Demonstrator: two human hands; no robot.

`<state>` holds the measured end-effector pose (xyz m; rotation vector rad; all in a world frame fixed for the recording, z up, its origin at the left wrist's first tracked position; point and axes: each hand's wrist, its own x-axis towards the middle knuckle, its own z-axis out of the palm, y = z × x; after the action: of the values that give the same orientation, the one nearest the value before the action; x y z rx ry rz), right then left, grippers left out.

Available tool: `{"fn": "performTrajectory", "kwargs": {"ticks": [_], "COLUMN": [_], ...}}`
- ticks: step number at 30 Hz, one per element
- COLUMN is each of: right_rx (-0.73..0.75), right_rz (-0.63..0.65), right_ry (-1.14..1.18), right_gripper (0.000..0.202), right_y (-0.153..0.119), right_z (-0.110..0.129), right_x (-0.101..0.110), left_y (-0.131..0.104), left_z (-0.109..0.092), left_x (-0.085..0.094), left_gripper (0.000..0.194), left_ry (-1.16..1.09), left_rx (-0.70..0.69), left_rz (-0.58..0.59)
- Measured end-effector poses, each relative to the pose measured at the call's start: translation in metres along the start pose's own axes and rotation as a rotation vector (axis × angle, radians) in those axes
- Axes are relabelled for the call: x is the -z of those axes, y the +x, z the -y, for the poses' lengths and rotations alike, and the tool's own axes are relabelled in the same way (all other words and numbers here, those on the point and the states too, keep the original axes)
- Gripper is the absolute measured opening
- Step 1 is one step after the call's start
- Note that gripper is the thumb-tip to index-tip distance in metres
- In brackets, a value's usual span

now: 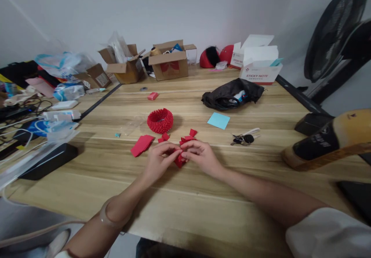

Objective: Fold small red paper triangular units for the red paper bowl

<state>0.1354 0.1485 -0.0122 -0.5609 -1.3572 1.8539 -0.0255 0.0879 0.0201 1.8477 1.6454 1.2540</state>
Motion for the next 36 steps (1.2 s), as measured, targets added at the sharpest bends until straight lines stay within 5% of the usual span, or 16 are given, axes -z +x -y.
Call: {"fn": "performTrajectory", "kwargs": {"ticks": [9,36], "right_rx": [0.023,0.112], "right_rz": [-0.1,-0.121], "right_ry": [-0.002,-0.078], "right_gripper": [0.014,0.016], "right_y": [0.004,0.002], "right_z": [-0.001,0.004], "right_x": [0.003,0.002], "left_y": [0.003,0.004], "left_z": [-0.004,-0.014], "left_x": [-0.003,0.001], "left_gripper": [0.017,0.011], "left_ry": [-0.431,-0.48], "left_rx": [0.302,0.227], "left_rz": [-0.055,-0.007]}}
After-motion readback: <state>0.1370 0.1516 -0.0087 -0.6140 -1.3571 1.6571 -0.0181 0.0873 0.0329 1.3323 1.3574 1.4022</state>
